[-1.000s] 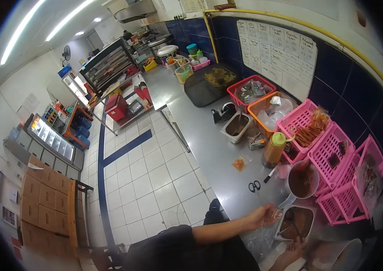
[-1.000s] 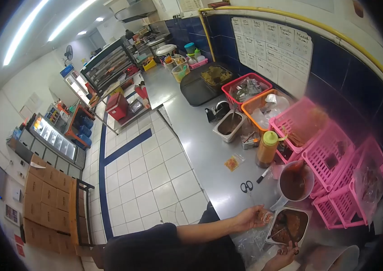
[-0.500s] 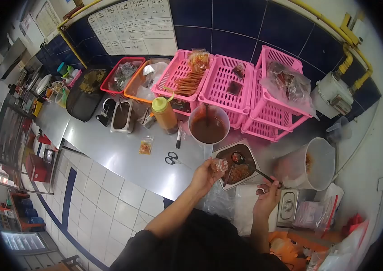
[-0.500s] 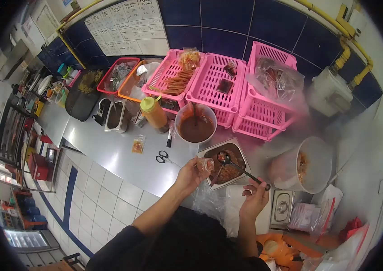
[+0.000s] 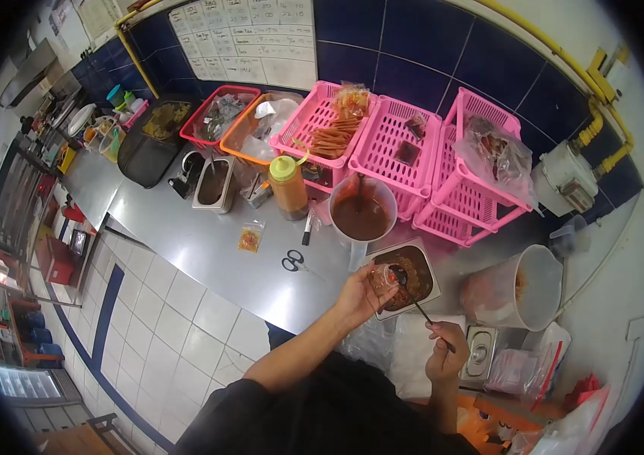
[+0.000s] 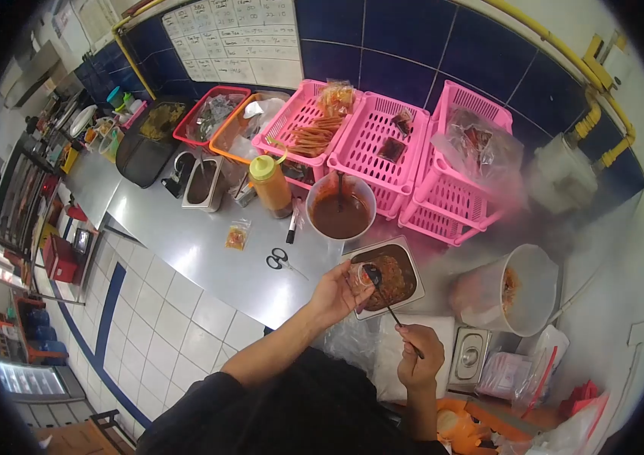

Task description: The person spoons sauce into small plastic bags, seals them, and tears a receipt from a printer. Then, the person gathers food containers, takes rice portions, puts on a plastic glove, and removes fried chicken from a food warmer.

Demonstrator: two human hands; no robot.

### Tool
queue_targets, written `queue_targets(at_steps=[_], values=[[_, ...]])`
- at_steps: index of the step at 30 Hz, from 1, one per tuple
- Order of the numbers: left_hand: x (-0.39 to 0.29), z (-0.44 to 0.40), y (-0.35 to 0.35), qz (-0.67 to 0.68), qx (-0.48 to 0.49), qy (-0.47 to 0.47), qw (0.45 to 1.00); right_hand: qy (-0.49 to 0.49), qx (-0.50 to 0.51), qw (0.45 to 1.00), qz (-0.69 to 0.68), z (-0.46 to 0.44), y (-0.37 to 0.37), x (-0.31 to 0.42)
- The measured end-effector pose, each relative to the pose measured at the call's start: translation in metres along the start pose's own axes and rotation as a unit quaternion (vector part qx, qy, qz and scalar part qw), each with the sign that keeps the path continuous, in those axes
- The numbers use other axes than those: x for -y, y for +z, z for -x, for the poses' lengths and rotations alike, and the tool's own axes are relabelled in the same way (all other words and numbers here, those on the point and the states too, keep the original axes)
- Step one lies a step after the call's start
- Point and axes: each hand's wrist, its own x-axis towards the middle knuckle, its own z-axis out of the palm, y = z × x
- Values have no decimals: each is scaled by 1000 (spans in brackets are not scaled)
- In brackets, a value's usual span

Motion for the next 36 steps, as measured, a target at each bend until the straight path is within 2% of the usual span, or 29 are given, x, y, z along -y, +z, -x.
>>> queue_targets(at_steps=[13, 16, 19, 22, 25, 28, 29, 30, 31, 33, 34, 36], values=[[-4, 6, 2, -2, -2, 3, 1000, -36, -22, 999, 10, 1, -2, -4], [-3, 2, -6, 3, 11, -1, 1000, 25, -38, 998, -40, 9, -1, -14], [-5, 5, -5, 2, 9, 3, 1000, 160, -163, 954, -193, 12, 5, -30], [-12, 12, -13, 13, -3, 0, 1000, 281, -238, 898, -241, 6, 9, -46], [-21, 24, -31, 30, -16, 5, 999, 345, -256, 874, -228, 5, 25, -69], [-33, 41, -49, 50, -9, 4, 999, 380, -159, 895, -168, 5, 39, -93], [-36, 47, -54, 61, -8, 8, 998, 422, -109, 891, -128, 4, 38, -94], [-40, 54, -59, 72, -8, 12, 997, 337, -174, 923, 67, 0, 44, -92], [-45, 61, -64, 83, -8, 18, 996, 232, -231, 910, 257, -5, 52, -88], [-52, 72, -72, 106, -23, 38, 993, 196, -289, 873, 339, -11, 66, -59], [-54, 77, -75, 119, -32, 44, 991, 182, -218, 922, 262, -12, 79, -46], [-58, 85, -79, 131, -23, 65, 989, 165, -77, 977, 111, -2, 99, -25]])
